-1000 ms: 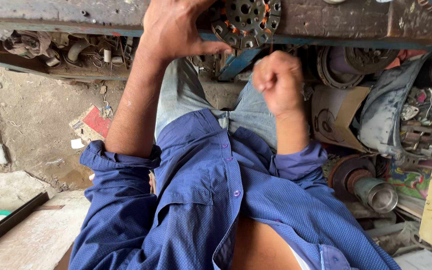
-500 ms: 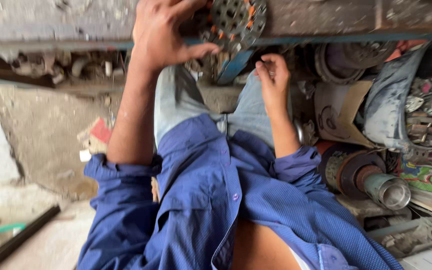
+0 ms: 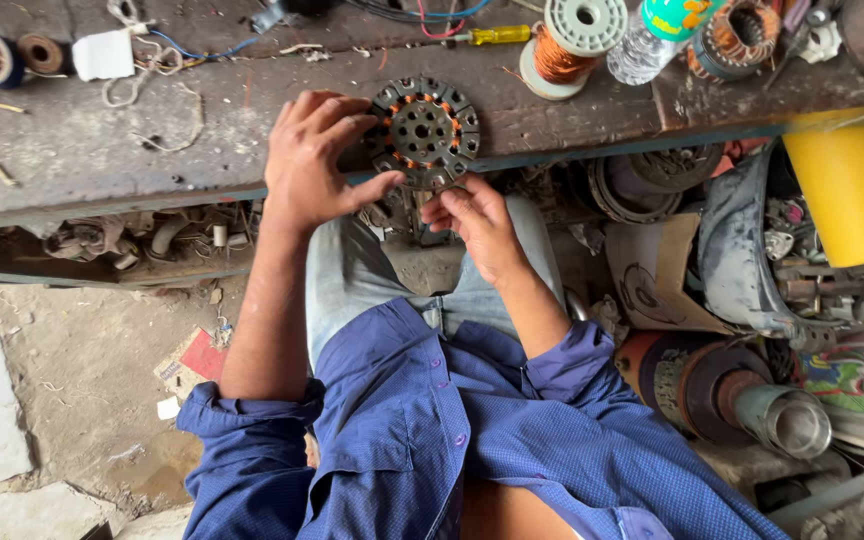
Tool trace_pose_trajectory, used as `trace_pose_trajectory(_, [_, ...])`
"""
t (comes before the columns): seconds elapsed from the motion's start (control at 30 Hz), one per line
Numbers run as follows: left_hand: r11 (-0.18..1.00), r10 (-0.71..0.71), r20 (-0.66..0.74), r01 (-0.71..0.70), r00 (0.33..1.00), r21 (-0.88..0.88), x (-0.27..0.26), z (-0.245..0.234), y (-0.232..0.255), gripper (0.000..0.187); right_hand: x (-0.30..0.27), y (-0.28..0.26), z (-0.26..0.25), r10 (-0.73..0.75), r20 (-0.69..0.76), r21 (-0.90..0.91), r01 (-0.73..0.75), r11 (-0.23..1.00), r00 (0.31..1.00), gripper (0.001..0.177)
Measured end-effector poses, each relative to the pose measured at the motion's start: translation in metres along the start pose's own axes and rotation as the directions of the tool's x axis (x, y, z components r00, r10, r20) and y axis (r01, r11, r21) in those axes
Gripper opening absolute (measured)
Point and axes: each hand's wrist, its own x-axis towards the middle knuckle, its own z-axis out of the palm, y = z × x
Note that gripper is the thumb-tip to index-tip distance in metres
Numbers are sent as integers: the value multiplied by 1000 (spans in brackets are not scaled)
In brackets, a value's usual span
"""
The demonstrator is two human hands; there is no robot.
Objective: The person sits on the floor and winds copper wire by hand into the slots of a circular motor stator. They repeatedly pull wire from a nearby spool, thread it through the slots, and tuck it in to build up the coil.
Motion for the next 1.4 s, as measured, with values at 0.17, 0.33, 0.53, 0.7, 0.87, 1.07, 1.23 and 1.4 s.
trace_pose_trajectory(0.17, [1000,-9,0,9,1000,-3,3,-1,3,63,2,-6,-4,5,9,27,-5,1000,1000,15])
trace_pose_trajectory(0.33, [1000,-14,-5,14,1000,4,3,1,0,62,-1,-4,-14,51,-2,57,-51,997,999,13])
trace_pose_trajectory(0.53, [999,-25,36,25,999,20,4,0,0,69,-6,-5,-6,-53,79,138,41,990,996,16])
trace_pose_trajectory(0.7, [998,-32,50,29,998,59,2,3,2,78,-12,-6,-7,28,93,20,-30,999,995,28])
trace_pose_trajectory(0.87, [997,1,43,-5,999,74,3,4,-3,80,-17,1,-8,-99,99,-176,116,977,990,21])
trace_pose_trajectory(1.07, [998,17,-23,-16,1000,61,-5,8,-7,74,-22,-11,-13,-209,95,-139,221,965,973,19])
trace_pose_trajectory(1.23, [1000,7,-1,-7,1000,28,-3,8,-12,71,-21,-16,-10,-144,13,-75,145,987,989,19])
trace_pose_trajectory(1.4, [997,26,-37,-23,999,75,-3,10,-14,68,-14,-12,-12,-143,-7,21,143,989,990,19])
